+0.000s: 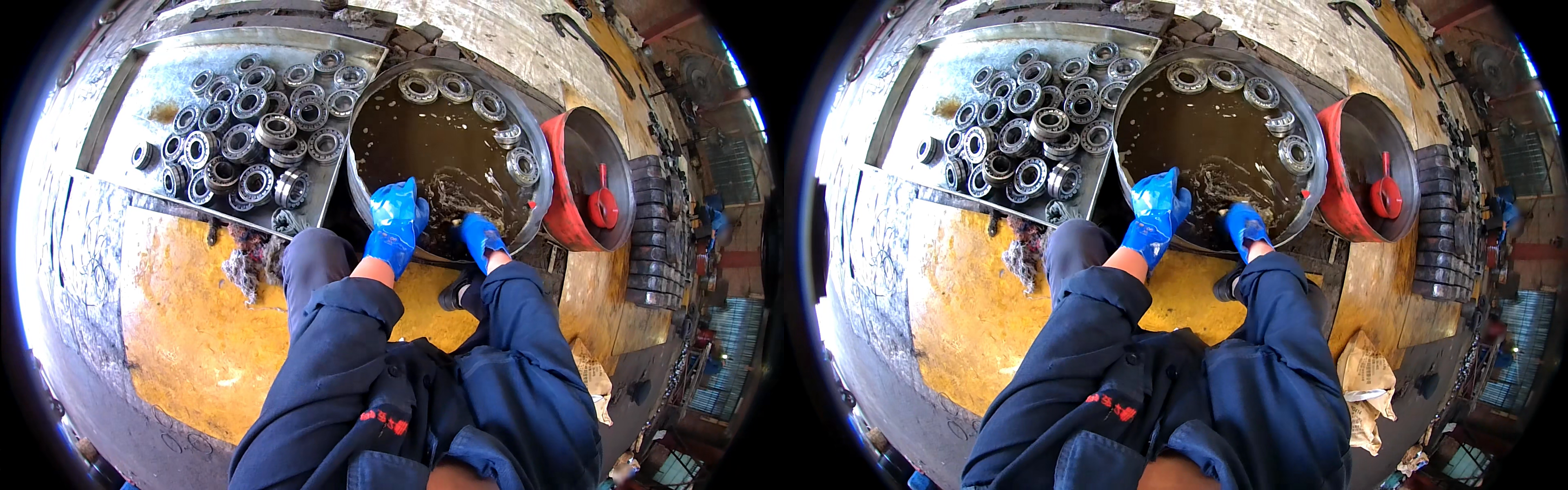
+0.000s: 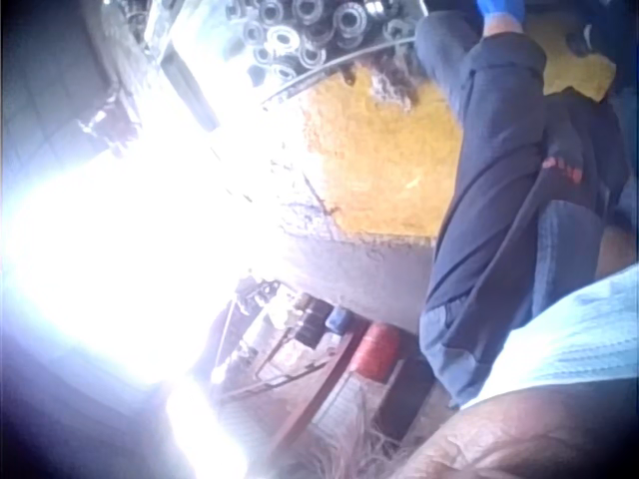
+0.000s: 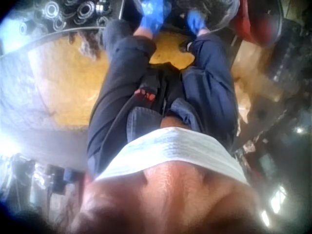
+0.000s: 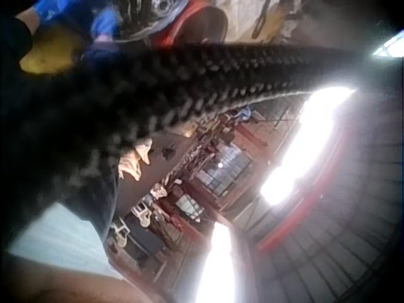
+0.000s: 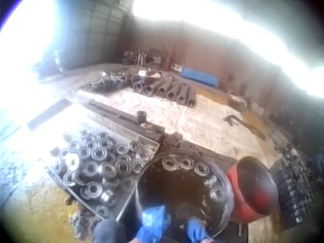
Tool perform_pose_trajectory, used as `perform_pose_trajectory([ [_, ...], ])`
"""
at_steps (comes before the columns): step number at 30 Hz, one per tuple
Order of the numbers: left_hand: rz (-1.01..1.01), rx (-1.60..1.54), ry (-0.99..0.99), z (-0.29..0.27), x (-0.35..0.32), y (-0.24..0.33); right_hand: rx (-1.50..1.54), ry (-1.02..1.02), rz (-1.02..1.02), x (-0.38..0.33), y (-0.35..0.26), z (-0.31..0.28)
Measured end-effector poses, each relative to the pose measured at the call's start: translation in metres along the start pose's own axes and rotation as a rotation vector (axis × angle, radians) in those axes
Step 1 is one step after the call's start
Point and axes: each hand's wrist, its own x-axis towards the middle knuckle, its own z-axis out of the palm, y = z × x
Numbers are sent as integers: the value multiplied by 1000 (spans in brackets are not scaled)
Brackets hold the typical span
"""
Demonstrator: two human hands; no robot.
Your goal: The person repeatedly picks up metal bearings from a tray, dips them into a dark liquid in a bucket, and places them back into the tray. The process is repeated for multiple bearings throughout the clip.
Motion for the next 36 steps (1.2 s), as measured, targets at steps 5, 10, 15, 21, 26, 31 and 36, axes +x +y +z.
perform_pose_trajectory([
  [5,32,-16,48,3,0,-2,-194,-34,-77,2,-4,2],
  [10,-24,7,-107,-3,3,6,-713,-287,-281,24,-41,-7],
  [15,-23,-3,-78,3,-1,-5,-106,32,-20,22,10,19],
  [21,22,16,-21,-2,0,-2,-422,-160,-120,6,-28,3],
  [26,13,10,-139,-1,6,12,-613,-288,-237,53,4,21],
  [31,-28,26,-108,-1,1,-3,7,82,-55,-4,3,5],
  [36,-36,23,-145,-8,3,2,-442,-95,-161,22,-23,-1],
])
